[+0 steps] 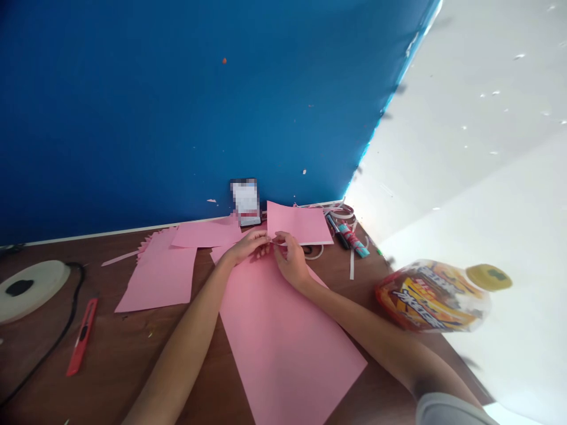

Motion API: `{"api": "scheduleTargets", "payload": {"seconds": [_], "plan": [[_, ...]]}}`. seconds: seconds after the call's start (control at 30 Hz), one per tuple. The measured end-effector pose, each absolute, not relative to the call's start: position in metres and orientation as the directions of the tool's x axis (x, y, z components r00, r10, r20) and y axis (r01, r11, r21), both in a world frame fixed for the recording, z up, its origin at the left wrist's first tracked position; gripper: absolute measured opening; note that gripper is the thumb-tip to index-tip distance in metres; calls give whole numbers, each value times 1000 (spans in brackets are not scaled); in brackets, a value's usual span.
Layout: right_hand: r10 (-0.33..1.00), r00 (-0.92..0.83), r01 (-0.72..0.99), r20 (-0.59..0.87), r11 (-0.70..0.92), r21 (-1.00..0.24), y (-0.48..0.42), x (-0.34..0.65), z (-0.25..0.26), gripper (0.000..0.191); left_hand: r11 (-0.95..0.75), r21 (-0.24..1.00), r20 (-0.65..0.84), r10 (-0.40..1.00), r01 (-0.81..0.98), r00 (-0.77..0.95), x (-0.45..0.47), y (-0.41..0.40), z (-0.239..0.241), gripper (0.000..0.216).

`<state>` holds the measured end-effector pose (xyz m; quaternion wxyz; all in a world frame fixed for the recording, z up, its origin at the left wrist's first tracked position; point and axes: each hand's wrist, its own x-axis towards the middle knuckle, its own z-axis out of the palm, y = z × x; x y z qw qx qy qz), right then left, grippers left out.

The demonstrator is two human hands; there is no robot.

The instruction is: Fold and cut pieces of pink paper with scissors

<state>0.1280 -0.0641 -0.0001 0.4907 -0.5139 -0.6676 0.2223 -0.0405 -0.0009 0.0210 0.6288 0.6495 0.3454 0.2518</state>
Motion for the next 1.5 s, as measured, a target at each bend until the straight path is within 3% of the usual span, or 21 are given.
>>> {"api": "scheduleTargets", "payload": {"seconds": [1.5], "plan": [[876,-4,516,482,415,-750,-64,128,2,19,33,982,-149,750,188,645,-35,-1,19,44]]}}
